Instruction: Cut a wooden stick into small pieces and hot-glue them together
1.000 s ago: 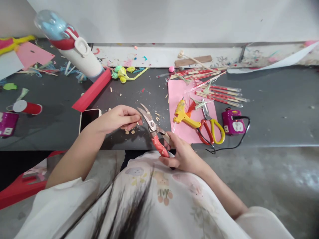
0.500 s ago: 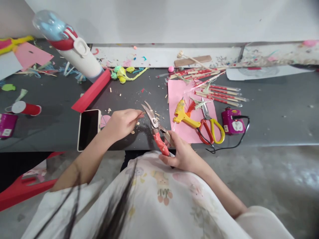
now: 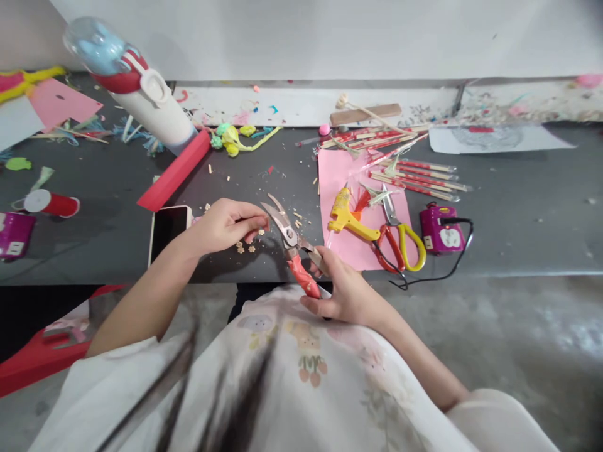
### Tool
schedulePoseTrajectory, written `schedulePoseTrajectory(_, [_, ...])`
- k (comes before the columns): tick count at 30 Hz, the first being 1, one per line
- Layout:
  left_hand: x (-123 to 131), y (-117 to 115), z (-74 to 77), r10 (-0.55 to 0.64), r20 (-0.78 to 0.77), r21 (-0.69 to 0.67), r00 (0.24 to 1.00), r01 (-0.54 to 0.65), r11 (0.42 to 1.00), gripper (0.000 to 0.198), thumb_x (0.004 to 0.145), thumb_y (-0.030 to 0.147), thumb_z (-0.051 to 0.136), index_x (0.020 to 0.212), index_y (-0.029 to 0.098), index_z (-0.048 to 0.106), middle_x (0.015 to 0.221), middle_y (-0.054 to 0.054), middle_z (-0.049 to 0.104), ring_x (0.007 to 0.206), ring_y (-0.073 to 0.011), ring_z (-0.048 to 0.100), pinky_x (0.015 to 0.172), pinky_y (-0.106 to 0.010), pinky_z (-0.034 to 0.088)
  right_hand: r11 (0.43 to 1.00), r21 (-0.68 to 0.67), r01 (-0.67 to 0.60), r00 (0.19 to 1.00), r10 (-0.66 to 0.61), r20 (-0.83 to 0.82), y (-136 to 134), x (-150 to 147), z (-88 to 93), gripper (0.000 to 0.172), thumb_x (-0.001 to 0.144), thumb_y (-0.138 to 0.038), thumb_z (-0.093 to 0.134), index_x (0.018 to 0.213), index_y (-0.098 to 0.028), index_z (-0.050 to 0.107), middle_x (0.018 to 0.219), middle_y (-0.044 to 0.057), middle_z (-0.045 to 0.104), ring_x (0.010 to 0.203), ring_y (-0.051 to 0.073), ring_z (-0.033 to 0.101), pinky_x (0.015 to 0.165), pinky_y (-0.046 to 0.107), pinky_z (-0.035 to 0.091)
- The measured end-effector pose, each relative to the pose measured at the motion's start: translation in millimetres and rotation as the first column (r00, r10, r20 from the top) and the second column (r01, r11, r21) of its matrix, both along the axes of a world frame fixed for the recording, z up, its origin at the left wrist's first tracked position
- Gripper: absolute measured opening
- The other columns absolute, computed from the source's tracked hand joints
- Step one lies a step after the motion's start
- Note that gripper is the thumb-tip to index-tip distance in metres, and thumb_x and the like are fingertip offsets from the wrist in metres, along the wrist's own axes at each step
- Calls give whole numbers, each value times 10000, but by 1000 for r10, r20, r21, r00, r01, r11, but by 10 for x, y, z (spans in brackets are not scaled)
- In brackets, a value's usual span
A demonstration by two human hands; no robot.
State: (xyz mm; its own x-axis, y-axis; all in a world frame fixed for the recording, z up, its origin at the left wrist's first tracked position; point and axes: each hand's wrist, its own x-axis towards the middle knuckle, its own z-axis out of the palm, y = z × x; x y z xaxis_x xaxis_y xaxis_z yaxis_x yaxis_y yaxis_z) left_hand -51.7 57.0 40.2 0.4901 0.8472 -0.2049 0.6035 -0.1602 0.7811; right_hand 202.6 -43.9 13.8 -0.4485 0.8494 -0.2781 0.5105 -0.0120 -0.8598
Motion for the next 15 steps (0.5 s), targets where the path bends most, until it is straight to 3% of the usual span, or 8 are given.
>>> schedulePoseTrajectory(10, [3, 17, 10, 12, -10, -56, 1000, -12, 998, 299, 870, 400, 509, 759, 178, 677, 496, 31, 569, 498, -100, 530, 534, -199, 420, 1000, 8, 3, 1000, -3, 7, 1, -1, 1, 509, 733, -438, 692, 1100, -217, 416, 938, 27, 524, 815, 161, 497, 751, 315, 452])
schedulePoseTrajectory(15, [31, 5, -1, 25, -11, -47, 1000, -26, 999, 317, 882, 417, 505, 764, 176, 673, 497, 34, 553, 502, -101, 514, 538, -203, 404, 998, -56, 4, 1000, -5, -15, 13, -21, -19, 473, 744, -451, 686, 1050, -221, 409, 931, 17, 530, 802, 153, 500, 736, 296, 443])
